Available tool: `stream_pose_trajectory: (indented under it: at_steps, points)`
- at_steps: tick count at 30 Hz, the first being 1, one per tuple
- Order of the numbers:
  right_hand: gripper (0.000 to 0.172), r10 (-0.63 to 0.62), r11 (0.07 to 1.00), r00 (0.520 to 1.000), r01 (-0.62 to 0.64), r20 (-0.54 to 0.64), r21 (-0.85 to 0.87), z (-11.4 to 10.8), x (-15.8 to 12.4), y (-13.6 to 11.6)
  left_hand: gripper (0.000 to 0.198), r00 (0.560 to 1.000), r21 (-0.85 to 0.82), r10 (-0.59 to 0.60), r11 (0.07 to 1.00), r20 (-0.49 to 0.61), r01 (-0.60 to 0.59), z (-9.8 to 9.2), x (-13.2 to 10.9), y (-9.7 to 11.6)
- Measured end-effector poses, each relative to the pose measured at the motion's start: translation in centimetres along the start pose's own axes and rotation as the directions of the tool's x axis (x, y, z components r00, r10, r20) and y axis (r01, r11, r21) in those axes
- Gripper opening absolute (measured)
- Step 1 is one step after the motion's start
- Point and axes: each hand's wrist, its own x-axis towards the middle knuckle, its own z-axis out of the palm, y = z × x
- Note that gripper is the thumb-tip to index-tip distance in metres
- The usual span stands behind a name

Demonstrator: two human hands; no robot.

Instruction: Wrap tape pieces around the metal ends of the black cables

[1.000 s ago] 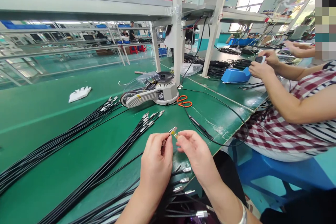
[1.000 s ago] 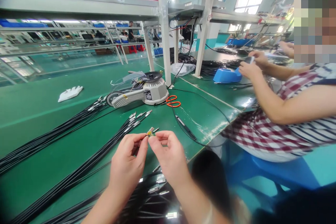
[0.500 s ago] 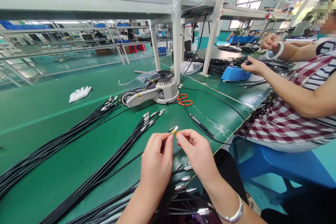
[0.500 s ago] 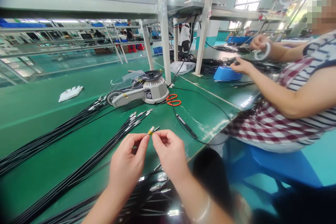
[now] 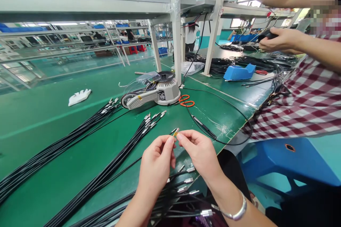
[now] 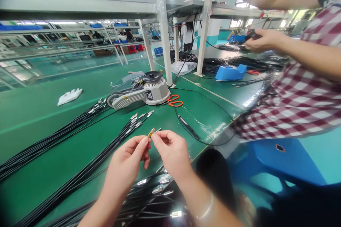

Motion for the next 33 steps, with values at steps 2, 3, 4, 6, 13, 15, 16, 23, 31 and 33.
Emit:
stream_pose_trajectory:
  at_steps: [2,3,4,6,13,15,16,23,31,33]
  points:
    - [0.018,0.002,1.0,1.0,-0.002,0.006,0.002,0.0,0.0,-0.1,0.031,1.0,-0.067,-0.016,0.998,0.021,0.017,-0.1,0.1,0.0]
    - [0.018,0.001,1.0,1.0,-0.001,0.007,0.002,0.0,0.0,-0.1,0.03,0.999,-0.093,-0.022,0.995,0.025,0.025,-0.1,0.1,0.0]
    - [0.018,0.0,1.0,1.0,0.0,0.008,0.002,0.0,0.0,-0.1,0.029,0.999,-0.115,-0.029,0.993,0.029,0.032,-0.1,0.1,0.0]
    - [0.019,-0.003,1.0,1.0,0.003,0.017,0.008,0.0,0.1,-0.1,0.027,0.999,-0.162,-0.035,0.986,0.04,0.041,-0.1,0.1,0.0]
    - [0.02,-0.023,0.999,0.998,0.021,0.064,0.032,-0.1,0.1,-0.3,0.022,0.982,-0.387,-0.065,0.912,0.179,0.132,-0.4,0.2,0.2]
    - [0.018,-0.055,0.998,0.993,0.051,0.107,0.033,-0.3,0.2,-0.3,0.021,0.952,-0.44,-0.09,0.871,0.291,0.217,-0.8,0.4,0.4]
    - [0.017,-0.074,0.997,0.988,0.069,0.137,0.04,-0.5,0.3,-0.2,0.021,0.927,-0.457,-0.1,0.847,0.361,0.27,-1.0,0.5,0.5]
    - [0.014,-0.292,0.956,0.871,0.262,0.395,0.129,-2.6,1.2,0.2,0.023,0.704,-0.394,-0.147,0.741,0.695,0.544,-1.9,0.3,0.3]
    - [0.009,-0.365,0.922,0.783,0.379,0.504,0.08,-4.0,1.2,-0.2,0.024,0.641,-0.266,-0.177,0.804,0.747,0.532,-2.0,-0.2,0.4]
    - [0.017,-0.302,0.944,0.811,0.326,0.501,0.041,-4.8,1.6,-0.2,0.024,0.774,-0.171,-0.18,0.921,0.608,0.348,-1.6,-0.2,0.8]
